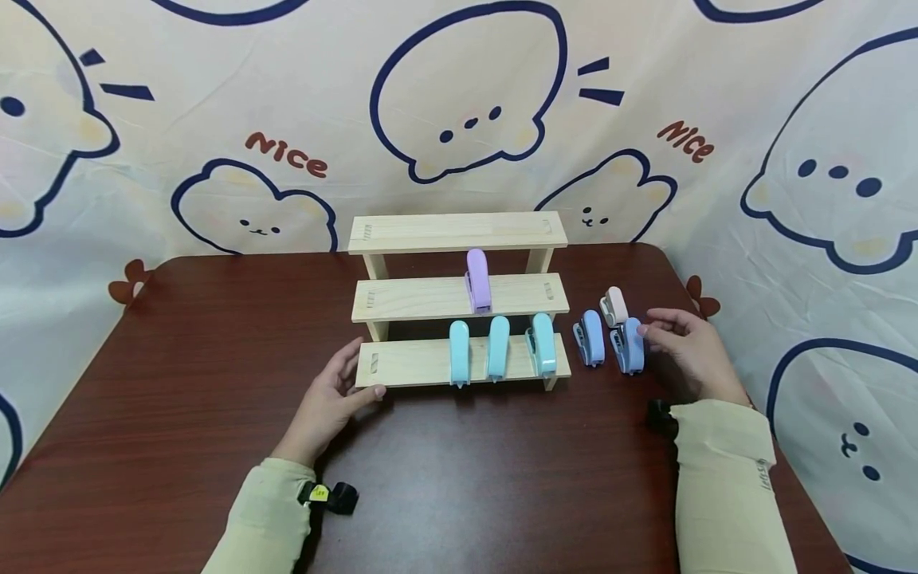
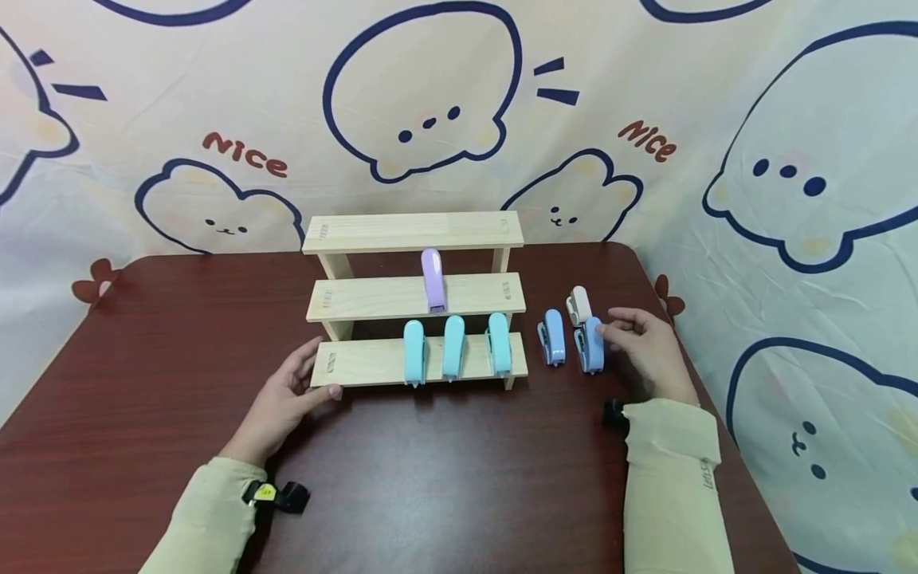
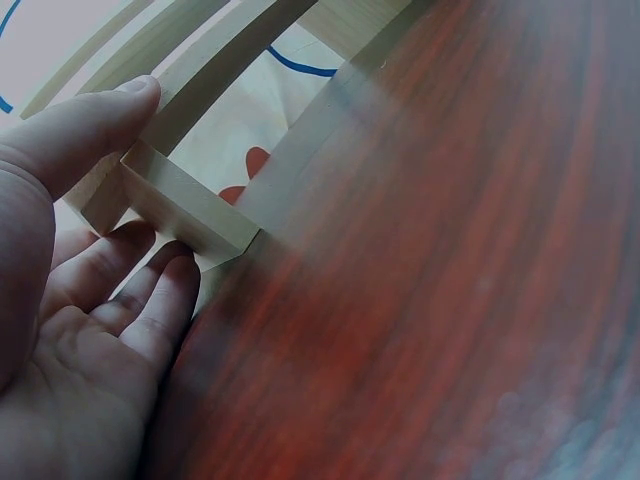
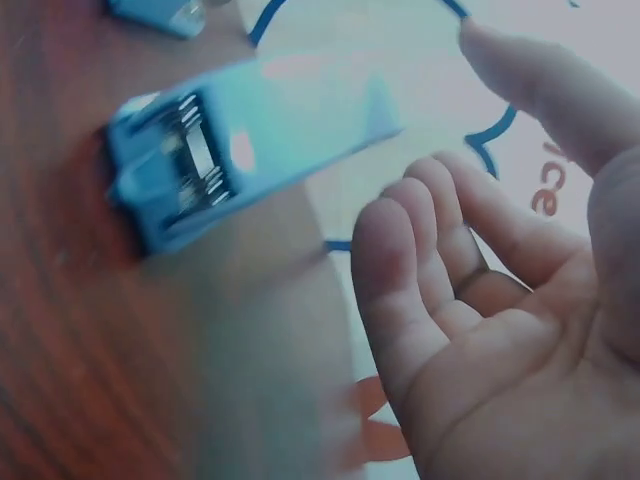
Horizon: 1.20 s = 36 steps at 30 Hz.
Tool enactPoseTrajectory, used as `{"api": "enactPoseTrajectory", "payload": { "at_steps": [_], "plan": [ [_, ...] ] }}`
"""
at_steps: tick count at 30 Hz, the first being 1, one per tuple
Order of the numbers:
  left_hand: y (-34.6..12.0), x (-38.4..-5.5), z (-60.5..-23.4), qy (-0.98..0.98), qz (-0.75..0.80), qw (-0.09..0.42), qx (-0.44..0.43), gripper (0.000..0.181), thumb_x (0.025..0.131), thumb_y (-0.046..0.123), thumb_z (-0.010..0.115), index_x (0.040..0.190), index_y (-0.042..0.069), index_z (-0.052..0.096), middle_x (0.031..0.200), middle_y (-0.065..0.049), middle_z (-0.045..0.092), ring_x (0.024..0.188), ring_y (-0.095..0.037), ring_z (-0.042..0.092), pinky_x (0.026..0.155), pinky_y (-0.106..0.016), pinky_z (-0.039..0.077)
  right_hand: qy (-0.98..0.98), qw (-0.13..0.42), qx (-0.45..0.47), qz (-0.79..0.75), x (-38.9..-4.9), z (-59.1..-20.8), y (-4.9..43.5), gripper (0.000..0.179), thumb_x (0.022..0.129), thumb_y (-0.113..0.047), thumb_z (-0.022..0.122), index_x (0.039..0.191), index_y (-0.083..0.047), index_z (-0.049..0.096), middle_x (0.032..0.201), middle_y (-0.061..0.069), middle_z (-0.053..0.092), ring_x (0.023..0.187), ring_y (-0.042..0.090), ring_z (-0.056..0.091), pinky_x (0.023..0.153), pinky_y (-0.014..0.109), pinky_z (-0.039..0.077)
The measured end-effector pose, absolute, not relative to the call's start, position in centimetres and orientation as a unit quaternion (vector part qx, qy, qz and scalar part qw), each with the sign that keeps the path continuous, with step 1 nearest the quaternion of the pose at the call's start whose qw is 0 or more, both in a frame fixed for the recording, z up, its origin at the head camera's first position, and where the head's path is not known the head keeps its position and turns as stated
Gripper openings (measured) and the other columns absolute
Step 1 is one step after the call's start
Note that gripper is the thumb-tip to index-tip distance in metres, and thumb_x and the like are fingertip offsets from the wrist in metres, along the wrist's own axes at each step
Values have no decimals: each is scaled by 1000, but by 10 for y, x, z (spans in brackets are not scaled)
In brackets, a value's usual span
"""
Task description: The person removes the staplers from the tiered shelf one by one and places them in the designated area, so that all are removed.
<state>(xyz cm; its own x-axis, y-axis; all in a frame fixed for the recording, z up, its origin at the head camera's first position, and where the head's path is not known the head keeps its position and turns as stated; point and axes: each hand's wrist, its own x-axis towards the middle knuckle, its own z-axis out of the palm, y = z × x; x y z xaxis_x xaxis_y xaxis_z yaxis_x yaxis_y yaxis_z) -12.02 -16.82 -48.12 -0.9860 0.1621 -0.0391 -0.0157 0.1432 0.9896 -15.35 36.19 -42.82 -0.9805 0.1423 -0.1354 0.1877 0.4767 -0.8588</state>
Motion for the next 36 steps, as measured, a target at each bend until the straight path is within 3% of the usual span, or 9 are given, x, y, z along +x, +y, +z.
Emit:
{"api": "enactPoseTrajectory", "payload": {
  "at_steps": [8,14,23,36],
  "plan": [
    [-168,-120,-481,752,653,72,47,90,87,5,79,159,7,24,152,-16,46,126,-18,52,89,-17,50,850,-39,72,-520,-149,-412,354,49,98,-32,67,138,-6,56,109,-5,64,96,10,65,81,15,52],
    [-169,-120,-481,752,654,71,49,91,87,5,79,159,6,24,152,-16,46,123,-12,53,89,-17,50,862,-42,76,-500,-146,-397,340,54,95,-41,69,138,-11,58,119,0,66,102,5,62,83,11,49],
    [-169,-120,-481,755,650,67,53,90,87,6,79,159,6,24,151,-15,48,122,-11,54,89,-17,50,861,-58,37,-505,-143,-388,315,52,94,-35,72,135,-6,61,121,8,66,101,10,62,82,13,50],
    [-169,-120,-480,756,649,70,51,90,87,6,79,159,7,24,151,-14,47,129,-26,50,88,-17,50,835,-77,13,-545,-144,-385,281,45,92,-30,75,129,-6,65,121,8,68,101,10,64,83,16,53]
  ]
}}
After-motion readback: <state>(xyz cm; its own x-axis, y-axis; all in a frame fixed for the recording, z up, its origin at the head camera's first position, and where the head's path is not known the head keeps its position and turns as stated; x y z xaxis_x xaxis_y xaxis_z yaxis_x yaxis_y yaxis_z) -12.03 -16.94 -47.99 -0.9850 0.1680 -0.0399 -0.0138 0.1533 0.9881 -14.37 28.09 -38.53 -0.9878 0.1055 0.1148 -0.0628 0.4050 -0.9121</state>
